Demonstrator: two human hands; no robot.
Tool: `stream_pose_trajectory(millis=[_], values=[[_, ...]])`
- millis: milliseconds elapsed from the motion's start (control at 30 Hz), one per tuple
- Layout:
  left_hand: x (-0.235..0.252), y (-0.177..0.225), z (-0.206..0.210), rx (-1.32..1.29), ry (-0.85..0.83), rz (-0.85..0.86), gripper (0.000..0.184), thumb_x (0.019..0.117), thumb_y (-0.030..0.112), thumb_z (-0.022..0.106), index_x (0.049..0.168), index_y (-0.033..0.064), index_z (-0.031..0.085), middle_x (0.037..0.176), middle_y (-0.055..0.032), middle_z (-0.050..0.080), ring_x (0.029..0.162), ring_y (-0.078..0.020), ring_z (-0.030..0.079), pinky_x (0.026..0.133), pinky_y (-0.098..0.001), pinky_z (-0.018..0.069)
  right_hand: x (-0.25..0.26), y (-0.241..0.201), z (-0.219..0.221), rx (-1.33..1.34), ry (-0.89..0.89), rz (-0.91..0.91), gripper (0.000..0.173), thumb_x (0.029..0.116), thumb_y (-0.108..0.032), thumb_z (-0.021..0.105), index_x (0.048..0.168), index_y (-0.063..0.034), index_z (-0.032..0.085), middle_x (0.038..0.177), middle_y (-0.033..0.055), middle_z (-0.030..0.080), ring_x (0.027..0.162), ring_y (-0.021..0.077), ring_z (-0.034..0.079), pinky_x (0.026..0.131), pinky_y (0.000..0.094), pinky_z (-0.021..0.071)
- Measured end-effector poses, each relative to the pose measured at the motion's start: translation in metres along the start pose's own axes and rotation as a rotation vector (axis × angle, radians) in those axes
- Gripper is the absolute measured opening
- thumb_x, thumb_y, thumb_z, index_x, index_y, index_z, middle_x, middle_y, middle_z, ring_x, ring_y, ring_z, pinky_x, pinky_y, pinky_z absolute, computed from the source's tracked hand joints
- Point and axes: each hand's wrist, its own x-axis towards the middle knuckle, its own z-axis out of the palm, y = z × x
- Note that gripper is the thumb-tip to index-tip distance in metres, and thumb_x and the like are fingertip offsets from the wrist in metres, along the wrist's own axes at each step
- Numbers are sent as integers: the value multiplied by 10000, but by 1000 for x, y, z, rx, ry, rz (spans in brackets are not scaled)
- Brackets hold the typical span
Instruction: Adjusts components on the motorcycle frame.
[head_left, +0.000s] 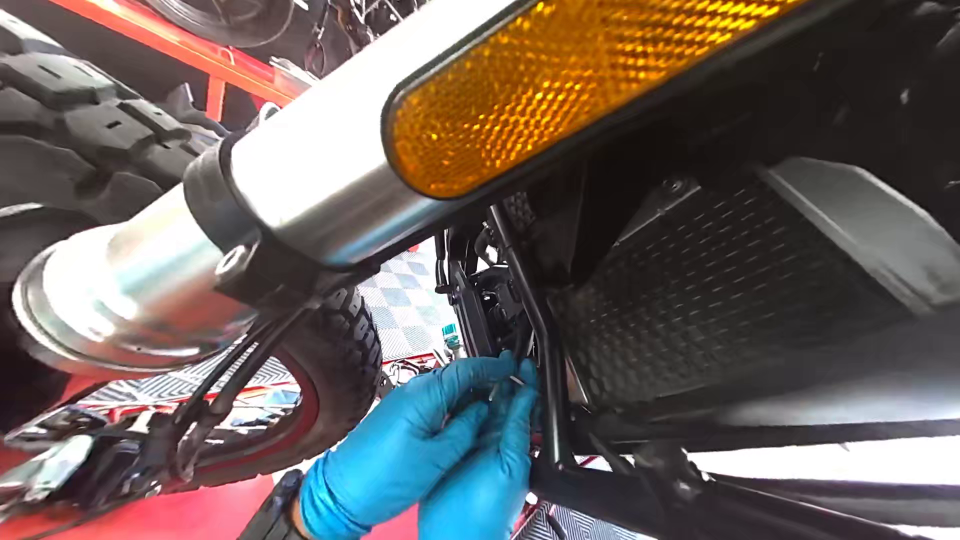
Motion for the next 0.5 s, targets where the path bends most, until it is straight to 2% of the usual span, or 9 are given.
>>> stream_pose_trajectory(millis=[33,133,200,300,367,433,500], values=[[-1,-7,-3,37,12,63,344,1039,235,564,1366,297,652,1236,101,695,1118,-72,648,1008,-336,548,0,0,-1,16,-17,-6,489,1125,-434,292,1407,-87,490,1298,67,626,1262,161,591,1089,399,489],[-1,-11,0,193,54,185,316,1069,311,534,1347,370,670,1312,126,678,1217,-58,622,1069,-365,517,-1,0,-3,-22,-18,-10,460,1123,-435,302,1345,-92,514,1191,64,636,1170,164,626,1026,396,523],[2,-11,3,251,89,202,308,1071,336,530,1335,403,673,1287,132,696,1198,-47,638,1054,-368,528,1,-1,-5,-24,-1,2,471,1121,-443,295,1328,-88,524,1162,67,647,1147,172,641,1004,407,536],[6,-14,5,161,44,134,345,1066,314,545,1389,386,641,1275,133,697,1134,-29,653,1023,-332,539,2,0,-6,-2,65,18,459,1114,-456,313,1331,-104,511,1163,70,636,1160,186,627,1017,433,522],[12,-11,3,62,18,87,298,1047,301,588,1320,353,696,1234,141,713,1088,-20,673,991,-296,567,2,2,-6,10,105,23,459,1112,-458,322,1339,-107,512,1181,83,640,1176,208,627,1027,468,520],[19,0,3,-46,13,-27,213,1007,346,655,1192,335,759,1128,144,746,1005,-25,701,923,-285,598,1,4,-7,43,119,30,445,1109,-437,354,1317,-86,531,1179,98,646,1168,227,633,1021,484,523],[29,14,2,-180,32,-172,156,978,367,695,1023,262,801,930,86,770,800,-71,716,747,-283,622,0,3,-6,53,84,11,421,1114,-406,356,1314,-73,519,1189,96,635,1173,217,624,1026,455,520]])
